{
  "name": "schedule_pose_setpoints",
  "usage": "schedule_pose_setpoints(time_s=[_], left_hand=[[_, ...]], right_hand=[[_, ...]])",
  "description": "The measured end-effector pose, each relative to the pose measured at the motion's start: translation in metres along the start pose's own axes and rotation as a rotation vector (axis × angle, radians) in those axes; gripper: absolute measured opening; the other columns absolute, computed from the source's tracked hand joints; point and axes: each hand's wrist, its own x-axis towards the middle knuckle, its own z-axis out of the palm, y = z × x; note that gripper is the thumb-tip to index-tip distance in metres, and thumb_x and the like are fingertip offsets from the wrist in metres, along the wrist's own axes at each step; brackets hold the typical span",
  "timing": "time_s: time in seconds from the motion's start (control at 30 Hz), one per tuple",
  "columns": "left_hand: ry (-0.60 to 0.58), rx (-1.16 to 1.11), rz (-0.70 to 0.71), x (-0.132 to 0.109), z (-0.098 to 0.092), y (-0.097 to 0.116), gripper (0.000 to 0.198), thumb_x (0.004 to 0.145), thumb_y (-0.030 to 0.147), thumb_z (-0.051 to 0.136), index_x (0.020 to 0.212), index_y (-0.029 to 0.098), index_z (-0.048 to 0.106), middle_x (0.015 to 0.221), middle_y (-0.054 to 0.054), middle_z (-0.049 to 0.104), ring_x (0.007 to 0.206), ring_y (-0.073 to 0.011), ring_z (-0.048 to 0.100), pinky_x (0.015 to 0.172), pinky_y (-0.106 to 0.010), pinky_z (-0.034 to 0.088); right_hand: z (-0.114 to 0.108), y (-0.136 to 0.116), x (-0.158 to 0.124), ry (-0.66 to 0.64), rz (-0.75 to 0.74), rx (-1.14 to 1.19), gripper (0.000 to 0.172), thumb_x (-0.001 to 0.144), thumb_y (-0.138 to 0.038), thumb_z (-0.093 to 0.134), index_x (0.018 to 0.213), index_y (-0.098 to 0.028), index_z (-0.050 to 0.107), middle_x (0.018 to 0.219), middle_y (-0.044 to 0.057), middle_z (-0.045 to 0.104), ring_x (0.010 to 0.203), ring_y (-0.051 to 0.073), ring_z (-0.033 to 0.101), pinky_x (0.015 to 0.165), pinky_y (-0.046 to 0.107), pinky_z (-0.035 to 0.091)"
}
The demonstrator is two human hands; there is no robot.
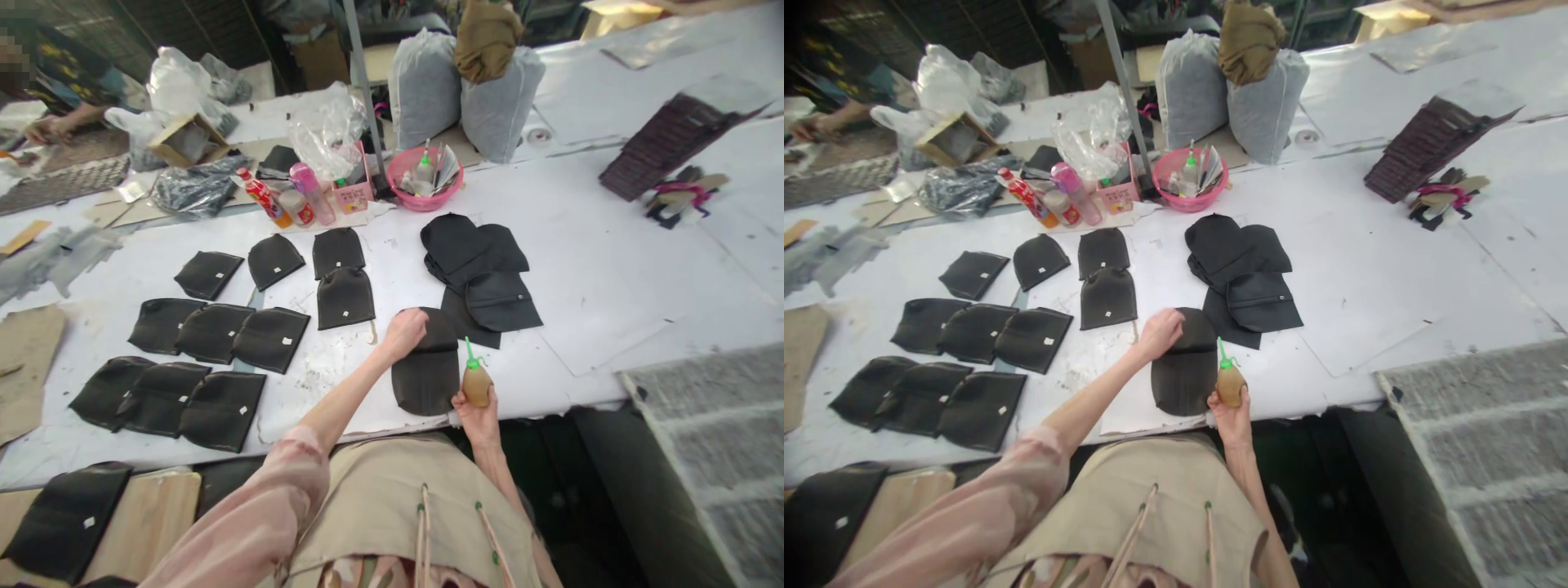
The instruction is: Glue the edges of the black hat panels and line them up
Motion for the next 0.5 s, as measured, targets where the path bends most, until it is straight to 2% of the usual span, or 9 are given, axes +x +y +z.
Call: schedule_pose_setpoints(time_s=[0.1, 0.13, 0.2, 0.3, 0.37, 0.43, 0.5], left_hand=[[-0.301, -0.07, 0.265, -0.065, 0.034, 0.023, 0.016, 0.094, 0.024, 0.043, 0.091, 0.02, 0.058, 0.081, -0.002, 0.059, 0.071, -0.0144, 0.056, 0.066, -0.025, 0.044], [-0.355, -0.09, 0.329, -0.079, 0.042, 0.027, 0.013, 0.092, 0.025, 0.046, 0.089, 0.02, 0.058, 0.078, -0.002, 0.058, 0.07, -0.0147, 0.056, 0.066, -0.026, 0.044], [-0.346, -0.078, 0.278, -0.092, 0.051, 0.03, 0.009, 0.089, 0.021, 0.051, 0.091, 0.019, 0.059, 0.084, -0.004, 0.06, 0.08, -0.0176, 0.057, 0.073, -0.029, 0.046], [-0.218, -0.057, 0.144, -0.08, 0.049, 0.022, 0.028, 0.085, 0.023, 0.058, 0.113, 0.019, 0.058, 0.112, -0.01, 0.059, 0.113, -0.0247, 0.051, 0.094, -0.039, 0.042], [-0.179, -0.07, 0.162, -0.064, 0.044, 0.015, 0.051, 0.08, 0.029, 0.065, 0.129, 0.02, 0.051, 0.129, -0.012, 0.052, 0.129, -0.028, 0.039, 0.105, -0.044, 0.033], [-0.182, -0.064, 0.176, -0.05, 0.042, 0.009, 0.067, 0.076, 0.035, 0.07, 0.137, 0.021, 0.045, 0.139, -0.013, 0.045, 0.133, -0.0306, 0.034, 0.107, -0.046, 0.031], [-0.189, -0.026, 0.144, -0.04, 0.042, 0.006, 0.067, 0.077, 0.041, 0.07, 0.137, 0.023, 0.046, 0.143, -0.014, 0.041, 0.13, -0.0324, 0.036, 0.103, -0.047, 0.035]], right_hand=[[-0.005, -0.001, 0.002, 0.034, 0.013, 0.015, 0.036, 0.066, -0.047, 0.077, 0.089, -0.024, 0.063, 0.078, -0.002, 0.069, 0.067, 0.015, 0.062, 0.063, 0.033, 0.055], [-0.005, -0.002, 0.002, 0.037, 0.014, 0.035, 0.035, 0.066, -0.046, 0.078, 0.089, -0.024, 0.063, 0.078, -0.002, 0.069, 0.07, 0.015, 0.063, 0.068, 0.037, 0.057], [-0.004, -0.002, 0.001, 0.034, 0.012, 0.072, 0.034, 0.065, -0.045, 0.079, 0.087, -0.024, 0.063, 0.077, -0.003, 0.069, 0.073, 0.016, 0.064, 0.081, 0.046, 0.056], [-0.004, 0.0, 0.001, 0.052, 0.015, 0.082, 0.035, 0.063, -0.045, 0.08, 0.084, -0.022, 0.064, 0.074, -0.002, 0.068, 0.071, 0.016, 0.063, 0.089, 0.052, 0.054], [-0.004, 0.001, 0.001, 0.074, 0.025, 0.072, 0.036, 0.062, -0.045, 0.08, 0.083, -0.021, 0.064, 0.073, -0.002, 0.067, 0.07, 0.016, 0.062, 0.09, 0.052, 0.054], [-0.006, 0.003, 0.001, 0.087, 0.031, 0.064, 0.036, 0.062, -0.044, 0.081, 0.083, -0.021, 0.063, 0.072, -0.002, 0.067, 0.069, 0.016, 0.062, 0.091, 0.051, 0.054], [-0.007, 0.004, 0.001, 0.09, 0.029, 0.062, 0.036, 0.062, -0.044, 0.081, 0.084, -0.022, 0.062, 0.072, -0.003, 0.067, 0.07, 0.016, 0.063, 0.092, 0.051, 0.053]])
